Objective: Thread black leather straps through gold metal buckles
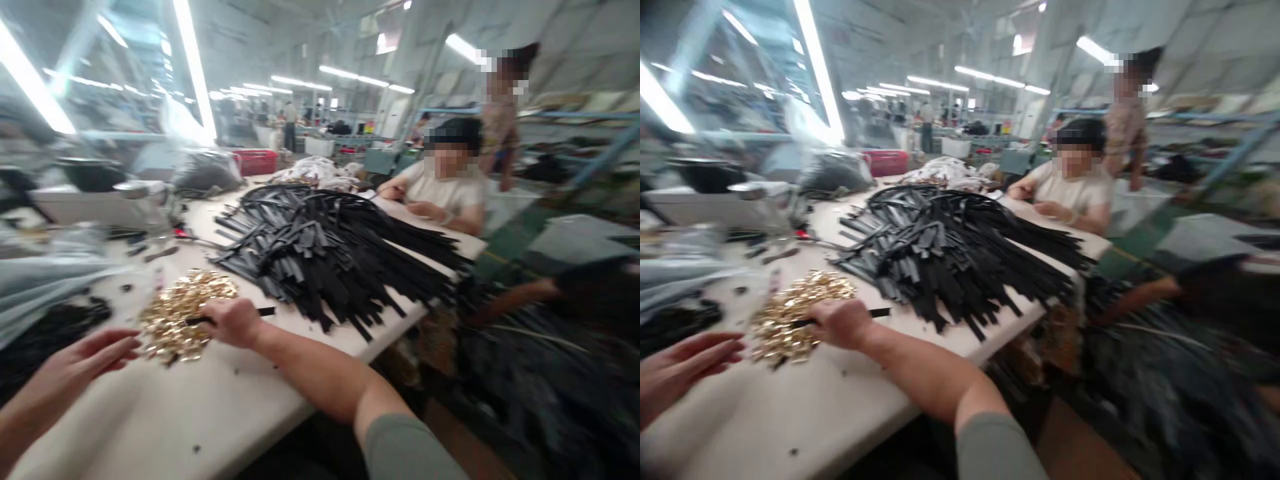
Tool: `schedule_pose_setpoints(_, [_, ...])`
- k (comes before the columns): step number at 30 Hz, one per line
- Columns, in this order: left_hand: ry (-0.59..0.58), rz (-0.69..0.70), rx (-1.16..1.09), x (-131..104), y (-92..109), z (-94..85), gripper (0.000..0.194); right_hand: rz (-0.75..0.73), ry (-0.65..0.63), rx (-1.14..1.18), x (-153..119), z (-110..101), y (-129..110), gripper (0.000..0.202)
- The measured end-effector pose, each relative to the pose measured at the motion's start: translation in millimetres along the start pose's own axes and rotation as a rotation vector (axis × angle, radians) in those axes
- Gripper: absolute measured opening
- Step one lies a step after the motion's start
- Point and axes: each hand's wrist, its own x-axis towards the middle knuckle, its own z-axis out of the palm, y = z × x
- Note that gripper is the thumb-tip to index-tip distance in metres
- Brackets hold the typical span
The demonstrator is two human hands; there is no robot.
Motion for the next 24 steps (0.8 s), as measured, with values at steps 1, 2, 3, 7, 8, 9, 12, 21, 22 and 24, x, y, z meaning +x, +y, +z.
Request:
schedule_pose_setpoints(1, [0.005,0.049,-0.014,0,-5,-14.4,0.071,0.087,-0.008,0.006,-1,-4,2,0.014])
schedule_pose_setpoints(2, [0.04,0.092,-0.008,1,-10,-28.0,0.066,0.088,0.019,0.041,-2,-5,6,0.01])
schedule_pose_setpoints(3, [0.048,0.128,0.002,3,-17,-40.9,0.059,0.064,0.048,0.085,-1,-3,10,0.006])
schedule_pose_setpoints(7, [0.145,0.223,0.121,13,-45,-78.7,0.036,0.013,0.126,0.217,7,14,26,0.012])
schedule_pose_setpoints(8, [0.175,0.224,0.138,14,-51,-83.0,0.032,0.039,0.109,0.238,7,17,27,0.014])
schedule_pose_setpoints(9, [0.202,0.225,0.153,14,-56,-85.1,0.03,0.06,0.087,0.256,6,19,27,0.015])
schedule_pose_setpoints(12, [0.264,0.244,0.208,11,-64,-82.1,0.025,0.132,0.031,0.297,3,22,28,0.02])
schedule_pose_setpoints(21, [0.381,0.412,0.52,20,-34,-49.8,0.018,0.11,0.026,0.42,5,20,29,0.017])
schedule_pose_setpoints(22, [0.38,0.418,0.545,21,-30,-47.3,0.018,0.123,0.025,0.4,5,20,29,0.017])
schedule_pose_setpoints(24, [0.366,0.427,0.583,22,-26,-43.1,0.018,0.158,0.03,0.355,5,20,30,0.018])
